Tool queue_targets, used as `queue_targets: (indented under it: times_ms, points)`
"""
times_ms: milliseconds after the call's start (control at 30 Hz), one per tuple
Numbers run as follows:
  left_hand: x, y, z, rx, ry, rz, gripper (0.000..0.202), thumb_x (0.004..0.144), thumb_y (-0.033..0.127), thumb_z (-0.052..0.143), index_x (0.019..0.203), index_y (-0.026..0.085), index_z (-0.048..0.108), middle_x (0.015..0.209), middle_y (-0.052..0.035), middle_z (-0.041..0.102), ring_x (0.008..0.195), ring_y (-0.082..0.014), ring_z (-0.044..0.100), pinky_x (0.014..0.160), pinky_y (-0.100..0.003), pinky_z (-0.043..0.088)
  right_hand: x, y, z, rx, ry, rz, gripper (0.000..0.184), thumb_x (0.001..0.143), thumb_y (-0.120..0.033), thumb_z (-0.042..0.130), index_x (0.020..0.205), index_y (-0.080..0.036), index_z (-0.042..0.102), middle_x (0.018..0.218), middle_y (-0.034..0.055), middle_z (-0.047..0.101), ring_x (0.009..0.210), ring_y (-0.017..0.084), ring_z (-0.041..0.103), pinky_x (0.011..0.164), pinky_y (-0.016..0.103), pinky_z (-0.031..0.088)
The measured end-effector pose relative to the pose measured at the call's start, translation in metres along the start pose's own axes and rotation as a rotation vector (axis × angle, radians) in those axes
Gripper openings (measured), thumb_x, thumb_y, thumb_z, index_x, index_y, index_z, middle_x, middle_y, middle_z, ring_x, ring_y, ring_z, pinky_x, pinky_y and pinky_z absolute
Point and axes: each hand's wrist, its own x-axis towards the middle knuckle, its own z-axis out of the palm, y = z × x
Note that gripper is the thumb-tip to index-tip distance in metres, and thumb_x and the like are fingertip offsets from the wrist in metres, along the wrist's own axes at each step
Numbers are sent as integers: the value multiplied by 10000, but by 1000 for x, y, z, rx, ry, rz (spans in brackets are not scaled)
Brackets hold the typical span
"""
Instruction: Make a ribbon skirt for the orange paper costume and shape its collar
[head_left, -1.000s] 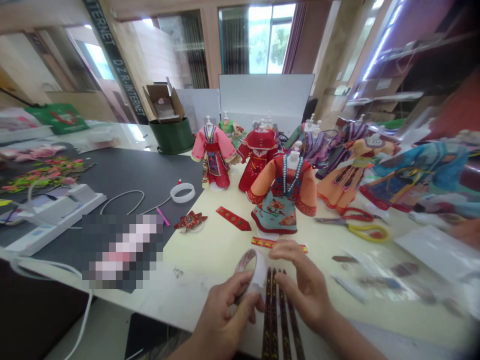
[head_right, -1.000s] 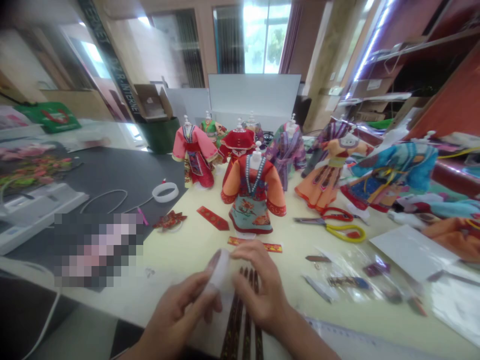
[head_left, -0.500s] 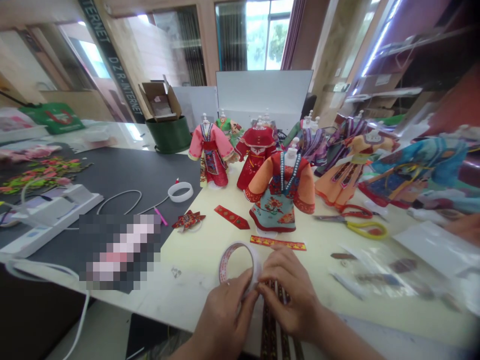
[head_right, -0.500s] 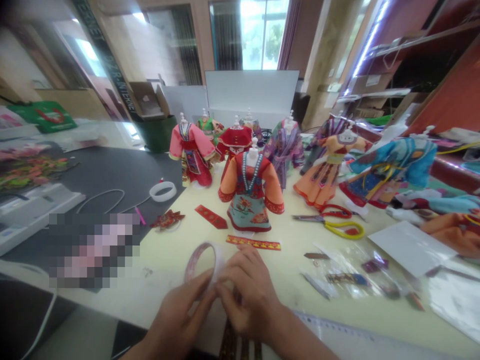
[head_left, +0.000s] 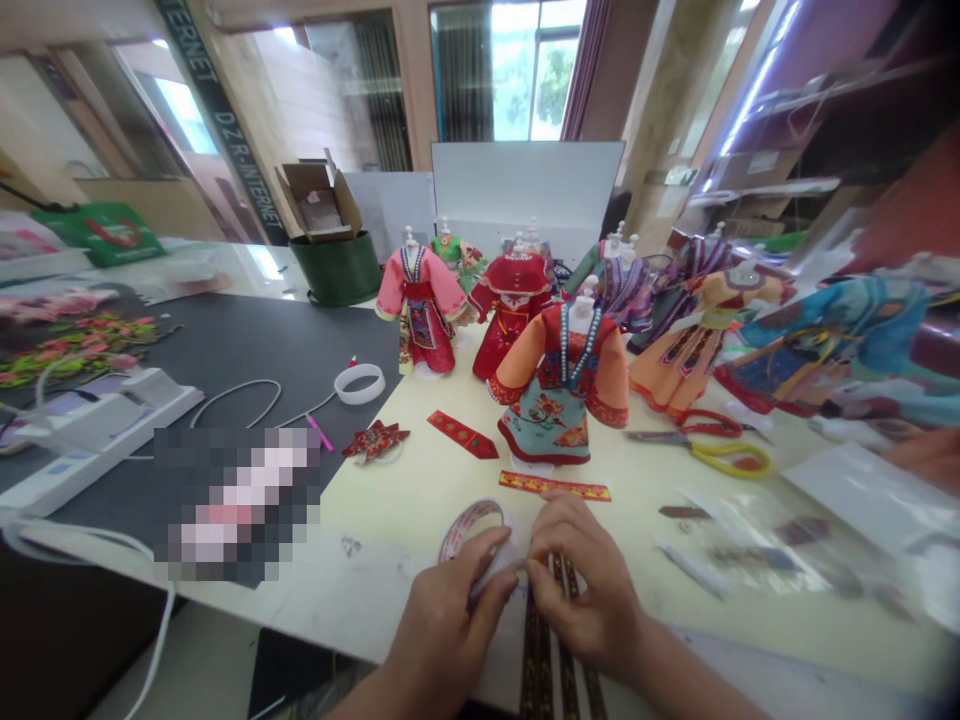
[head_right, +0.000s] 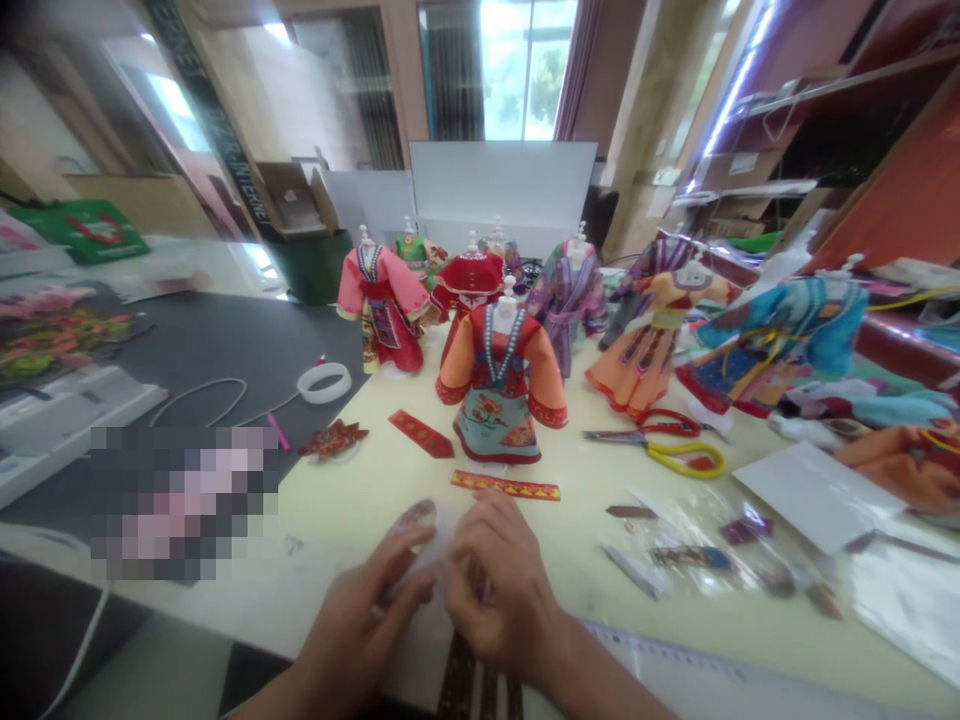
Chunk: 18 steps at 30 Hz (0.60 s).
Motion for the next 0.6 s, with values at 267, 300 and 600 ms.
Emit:
queue_targets:
  times_ms: [267, 300, 600]
  points:
    - [6, -3, -2, -45, 94, 19, 95, 867, 309, 518, 848, 248, 589, 676, 55, 686, 583, -88, 672, 549, -108, 510, 7, -2, -1, -40, 123, -22, 130, 744, -87, 477, 687, -201, 451, 647, 4, 506, 656, 159, 471, 645, 329, 411]
    - [7, -3, -2, -51, 96, 30, 113, 866, 328, 519, 834, 251, 594, 657, 63, 682, 562, -84, 668, 537, -100, 505, 8, -2, -2, -46, 133, -24, 128, 739, -91, 475, 677, -200, 450, 643, 6, 510, 652, 159, 472, 637, 327, 411]
    - [6, -8, -11, 50, 116, 0, 254, 858, 433, 484, 751, 253, 629, 611, 59, 681, 518, -100, 659, 487, -113, 496, 10, -3, -10, -213, 191, 36, 120, 814, -174, 464, 722, -187, 539, 675, 35, 597, 681, 154, 550, 659, 314, 472]
